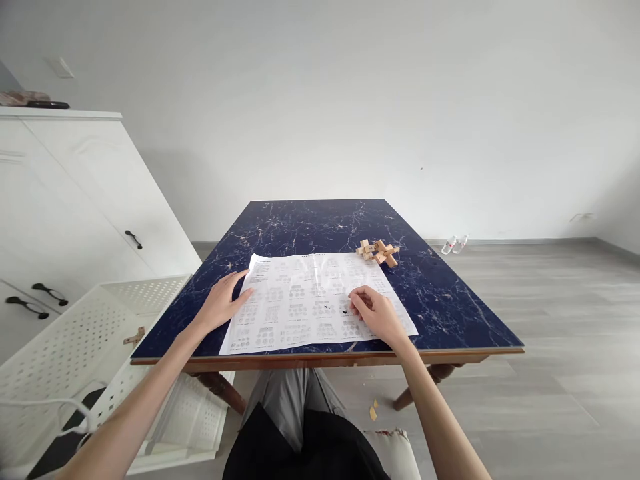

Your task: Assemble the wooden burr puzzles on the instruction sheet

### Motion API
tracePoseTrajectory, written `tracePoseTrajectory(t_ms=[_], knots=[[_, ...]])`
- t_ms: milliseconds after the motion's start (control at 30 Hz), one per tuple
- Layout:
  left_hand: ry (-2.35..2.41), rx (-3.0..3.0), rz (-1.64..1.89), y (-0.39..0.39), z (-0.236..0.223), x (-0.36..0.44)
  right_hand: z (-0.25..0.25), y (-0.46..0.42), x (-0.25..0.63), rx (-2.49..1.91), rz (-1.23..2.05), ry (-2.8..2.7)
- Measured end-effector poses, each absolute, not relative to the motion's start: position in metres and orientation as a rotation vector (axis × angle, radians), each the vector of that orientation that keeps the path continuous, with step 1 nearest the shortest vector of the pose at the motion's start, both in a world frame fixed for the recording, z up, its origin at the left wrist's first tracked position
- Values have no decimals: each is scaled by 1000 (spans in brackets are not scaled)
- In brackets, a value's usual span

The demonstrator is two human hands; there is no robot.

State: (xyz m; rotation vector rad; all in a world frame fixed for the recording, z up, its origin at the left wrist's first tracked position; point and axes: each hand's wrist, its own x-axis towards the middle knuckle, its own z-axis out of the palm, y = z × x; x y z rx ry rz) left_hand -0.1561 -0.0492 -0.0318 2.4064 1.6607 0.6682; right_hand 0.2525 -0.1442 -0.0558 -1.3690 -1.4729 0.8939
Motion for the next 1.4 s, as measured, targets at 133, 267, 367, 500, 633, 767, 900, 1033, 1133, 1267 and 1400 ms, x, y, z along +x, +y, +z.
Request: tracePoseTrajectory(t_ms=[133,267,367,500,633,767,900,1033,1133,1267,1400], knots=[[1584,2413,758,-58,-24,-157,-54,-145,251,-1358,884,-1473],[1555,2386,807,-64,-19,-159,-54,-145,250,-1347,882,-1477],[1561,2357,820,-65,-20,-161,-55,-144,251,-1346,884,-1475],[1559,2346,829,-62,-21,-161,-57,-143,252,-1357,884,-1474],[1554,2357,835,-61,-21,-160,-56,-144,252,-1367,888,-1481],[1567,2362,835,-59,-22,-160,-56,-144,253,-1367,898,-1489],[1586,2362,849,-56,-24,-160,-57,-143,254,-1362,901,-1492],[1600,2366,871,-53,-25,-159,-57,-142,254,-1353,906,-1495],[1605,2375,884,-53,-24,-159,-56,-143,254,-1348,911,-1492],[1619,2381,907,-53,-23,-158,-54,-144,253,-1343,923,-1474],[1630,2376,929,-55,-21,-158,-54,-143,252,-1340,952,-1432]])
